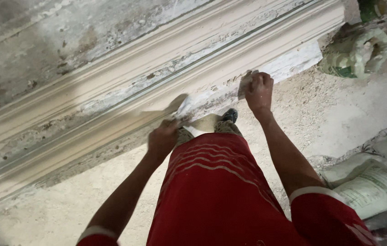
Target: The person ties a cord around long plaster cornice moldings on a work table, knotting the string to bundle the pieces together. They then use a small scraper to remove residue from the molding surface and wipe along the profiles by hand.
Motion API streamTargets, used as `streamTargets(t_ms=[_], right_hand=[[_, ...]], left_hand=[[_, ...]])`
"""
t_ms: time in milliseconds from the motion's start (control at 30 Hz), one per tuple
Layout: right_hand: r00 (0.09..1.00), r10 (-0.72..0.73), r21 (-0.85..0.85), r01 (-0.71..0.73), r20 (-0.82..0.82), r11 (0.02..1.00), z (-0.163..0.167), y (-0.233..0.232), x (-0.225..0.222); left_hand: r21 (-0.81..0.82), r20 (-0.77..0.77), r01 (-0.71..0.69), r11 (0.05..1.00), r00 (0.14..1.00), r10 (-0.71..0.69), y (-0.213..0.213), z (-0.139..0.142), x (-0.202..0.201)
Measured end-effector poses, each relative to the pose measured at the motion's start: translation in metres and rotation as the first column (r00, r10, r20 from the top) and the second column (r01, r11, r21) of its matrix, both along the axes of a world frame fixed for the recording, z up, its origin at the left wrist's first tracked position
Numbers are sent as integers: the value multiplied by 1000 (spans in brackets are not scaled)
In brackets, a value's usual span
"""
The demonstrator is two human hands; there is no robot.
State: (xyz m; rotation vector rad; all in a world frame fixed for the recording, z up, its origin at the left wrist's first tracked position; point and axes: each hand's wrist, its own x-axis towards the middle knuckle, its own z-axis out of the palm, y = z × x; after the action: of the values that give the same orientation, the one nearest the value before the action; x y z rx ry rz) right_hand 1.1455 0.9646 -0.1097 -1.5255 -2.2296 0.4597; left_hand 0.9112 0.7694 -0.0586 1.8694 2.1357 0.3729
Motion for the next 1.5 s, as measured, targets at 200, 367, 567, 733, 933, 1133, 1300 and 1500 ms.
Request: streamTargets(t_ms=[200,367,567,733,933,1133,1300,1500], right_hand=[[972,158,160,-186,176,969,5,-5,13],[984,180,213,-178,10,961,12,-20,10],[989,147,134,-144,-13,980,30,-32,7],[997,74,91,-76,31,993,55,-36,2],[996,74,87,-78,46,993,84,-29,1],[998,64,63,-64,-4,996,94,-21,7],[999,51,22,-52,10,998,89,-7,21],[996,54,77,-59,72,995,72,13,38]], left_hand=[[-203,70,-98,974,991,114,-12,-1,-7],[390,245,-190,901,965,97,31,-8,44],[49,250,-18,999,968,5,43,8,45],[85,153,-7,996,988,-6,68,29,60],[167,145,-4,986,989,-20,100,22,86],[-29,200,-40,999,979,45,112,28,90],[-64,215,-5,998,976,19,134,37,107],[136,38,91,987,995,-97,144,33,100]])
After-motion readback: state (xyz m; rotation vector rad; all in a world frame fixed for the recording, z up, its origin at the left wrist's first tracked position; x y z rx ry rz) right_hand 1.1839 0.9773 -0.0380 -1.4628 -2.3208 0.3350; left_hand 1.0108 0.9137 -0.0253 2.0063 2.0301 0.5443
